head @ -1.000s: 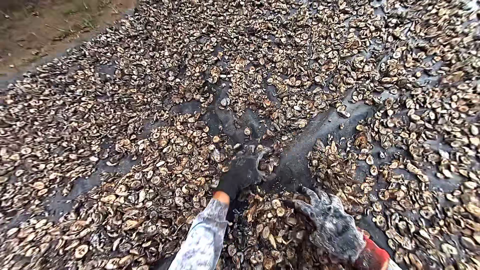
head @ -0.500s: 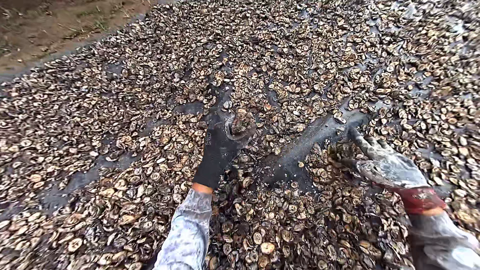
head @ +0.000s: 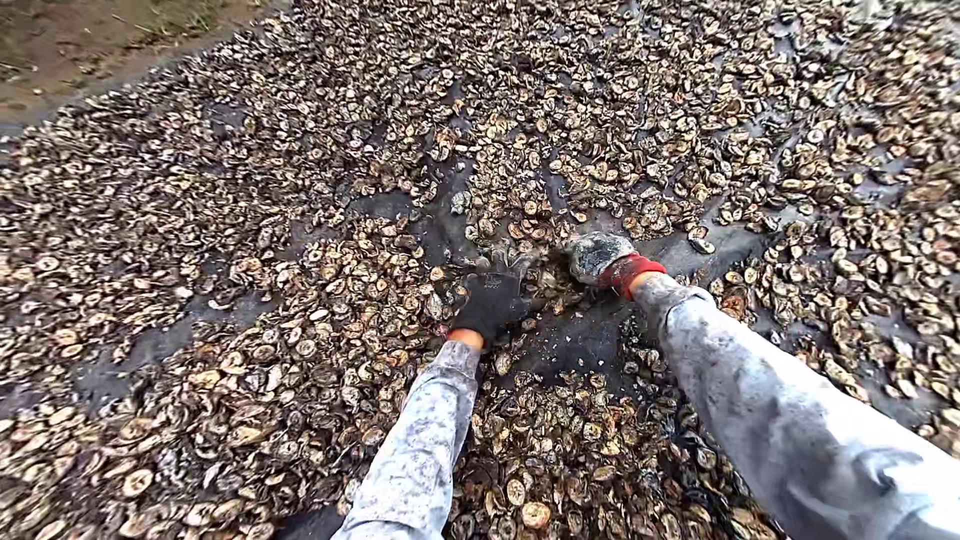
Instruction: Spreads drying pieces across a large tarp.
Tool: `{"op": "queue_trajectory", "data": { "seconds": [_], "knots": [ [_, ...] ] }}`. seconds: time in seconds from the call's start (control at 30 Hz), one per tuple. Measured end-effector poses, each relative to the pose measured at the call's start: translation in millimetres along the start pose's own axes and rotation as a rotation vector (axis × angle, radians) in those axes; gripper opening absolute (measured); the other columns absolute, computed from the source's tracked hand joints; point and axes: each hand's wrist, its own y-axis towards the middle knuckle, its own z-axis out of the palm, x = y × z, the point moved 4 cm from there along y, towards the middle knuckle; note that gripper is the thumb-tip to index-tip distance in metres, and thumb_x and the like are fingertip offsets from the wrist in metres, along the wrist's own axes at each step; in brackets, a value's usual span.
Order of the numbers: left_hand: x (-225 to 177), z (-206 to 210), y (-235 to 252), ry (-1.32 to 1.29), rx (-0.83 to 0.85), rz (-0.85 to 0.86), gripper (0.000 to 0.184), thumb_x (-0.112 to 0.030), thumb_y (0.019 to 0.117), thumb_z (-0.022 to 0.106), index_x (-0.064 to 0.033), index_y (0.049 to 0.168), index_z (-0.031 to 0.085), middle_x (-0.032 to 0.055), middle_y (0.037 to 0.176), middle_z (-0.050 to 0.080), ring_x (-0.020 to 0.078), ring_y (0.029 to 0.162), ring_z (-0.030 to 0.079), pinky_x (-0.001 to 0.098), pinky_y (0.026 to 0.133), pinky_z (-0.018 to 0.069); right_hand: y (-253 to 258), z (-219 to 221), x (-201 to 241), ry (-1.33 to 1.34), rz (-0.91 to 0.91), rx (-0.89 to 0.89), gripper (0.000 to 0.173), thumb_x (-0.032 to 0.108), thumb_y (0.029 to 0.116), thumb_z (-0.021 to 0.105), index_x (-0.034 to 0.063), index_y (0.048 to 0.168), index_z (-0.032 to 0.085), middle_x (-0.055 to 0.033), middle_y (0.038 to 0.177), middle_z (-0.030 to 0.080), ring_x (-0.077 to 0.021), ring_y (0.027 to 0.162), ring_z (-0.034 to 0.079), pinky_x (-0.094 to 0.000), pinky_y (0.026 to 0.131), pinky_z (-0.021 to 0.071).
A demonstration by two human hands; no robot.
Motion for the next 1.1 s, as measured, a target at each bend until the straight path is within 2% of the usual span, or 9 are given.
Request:
{"op": "queue_trajectory", "data": {
  "seconds": [0.13, 0.3, 0.4, 0.5, 0.63, 0.7, 0.87, 0.93, 1.1],
  "knots": [
    [16, -5, -32, -0.247, -0.072, -0.08, 0.054, -0.018, 0.0992, 0.067, -0.0052, 0.149, 0.049, 0.0241, 0.15, 0.051, 0.0456, 0.137, 0.049, 0.0666, 0.11, 0.0387, 10, -49, -35, 0.38, 0.114, -0.181, 0.034, 0.031, 0.1064, 0.053, 0.0129, 0.13, 0.068, -0.0186, 0.127, 0.068, -0.0372, 0.12, 0.064, -0.0636, 0.103, 0.0446],
    [21, -41, -36, -0.335, -0.423, 0.096, 0.049, -0.02, 0.0964, 0.07, -0.0126, 0.143, 0.056, 0.0213, 0.129, 0.065, 0.0405, 0.114, 0.066, 0.0616, 0.094, 0.0528, 20, -65, -49, 0.376, 0.1, -0.254, 0.042, 0.028, 0.1044, 0.057, 0.024, 0.147, 0.056, -0.0164, 0.134, 0.065, -0.037, 0.119, 0.064, -0.0639, 0.099, 0.0482],
    [38, -60, -12, -0.249, -0.142, 0.107, 0.076, -0.014, 0.0924, 0.072, -0.0092, 0.159, 0.035, 0.0211, 0.158, 0.042, 0.0372, 0.144, 0.043, 0.0576, 0.117, 0.0355, 19, -51, -13, 0.212, 0.141, -0.287, 0.031, 0.035, 0.1016, 0.059, 0.0156, 0.123, 0.072, -0.0197, 0.12, 0.071, -0.0421, 0.115, 0.065, -0.0708, 0.095, 0.0451],
    [115, -83, 11, 0.005, -0.208, -0.072, 0.085, -0.04, 0.0906, 0.075, -0.0194, 0.161, 0.033, 0.0213, 0.163, 0.035, 0.0454, 0.148, 0.035, 0.0685, 0.115, 0.0319, 36, -27, 28, 0.035, 0.092, -0.205, 0.044, 0.043, 0.0993, 0.061, 0.0173, 0.134, 0.067, -0.0221, 0.132, 0.066, -0.0449, 0.126, 0.059, -0.0726, 0.1, 0.0416],
    [210, -115, 8, -0.016, -0.227, -0.55, 0.066, -0.046, 0.1027, 0.056, -0.0068, 0.154, 0.045, 0.0308, 0.159, 0.035, 0.0539, 0.147, 0.03, 0.0749, 0.114, 0.0255, 61, 17, 102, 0.039, 0.049, -0.051, 0.091, 0.052, 0.097, 0.064, 0.0245, 0.167, 0.012, -0.03, 0.168, 0.01, -0.0584, 0.151, 0.016, -0.08, 0.112, 0.0202],
    [217, -113, 3, -0.001, -0.132, -0.619, 0.062, -0.047, 0.1047, 0.052, -0.0047, 0.149, 0.05, 0.0317, 0.154, 0.042, 0.0544, 0.144, 0.036, 0.0749, 0.112, 0.0294, 97, 65, 134, 0.026, -0.078, -0.274, 0.102, 0.06, 0.0805, 0.074, 0.0285, 0.164, 0.025, -0.0308, 0.166, 0.019, -0.0623, 0.147, 0.02, -0.088, 0.104, 0.0195],
    [215, -98, -38, -0.018, -0.085, -0.433, 0.055, -0.034, 0.1, 0.065, -0.0014, 0.143, 0.056, 0.0268, 0.145, 0.055, 0.0445, 0.14, 0.047, 0.062, 0.117, 0.0327, 42, 93, 207, 0.004, -0.117, 0.18, 0.084, 0.044, 0.0953, 0.07, 0.0124, 0.162, 0.03, -0.0227, 0.165, 0.03, -0.0455, 0.151, 0.031, -0.0673, 0.117, 0.0287],
    [214, -83, -72, -0.018, -0.055, -0.41, 0.057, -0.036, 0.0981, 0.068, -0.0033, 0.143, 0.056, 0.0245, 0.146, 0.055, 0.0423, 0.141, 0.046, 0.0608, 0.118, 0.0315, 13, 107, 223, 0.012, -0.2, 0.106, 0.088, 0.052, 0.0916, 0.068, 0.0062, 0.159, 0.035, -0.0265, 0.158, 0.04, -0.0462, 0.147, 0.037, -0.0674, 0.117, 0.0278],
    [195, -34, -202, -0.108, 0.147, -0.52, 0.054, -0.044, 0.0949, 0.07, -0.0117, 0.138, 0.064, 0.0191, 0.14, 0.061, 0.0388, 0.136, 0.053, 0.0618, 0.114, 0.0377, -98, 155, 236, 0.075, -0.36, 0.241, 0.084, 0.043, 0.089, 0.067, 0.0164, 0.162, 0.034, -0.0194, 0.152, 0.052, -0.0368, 0.14, 0.051, -0.0582, 0.112, 0.0396]
  ]
}}
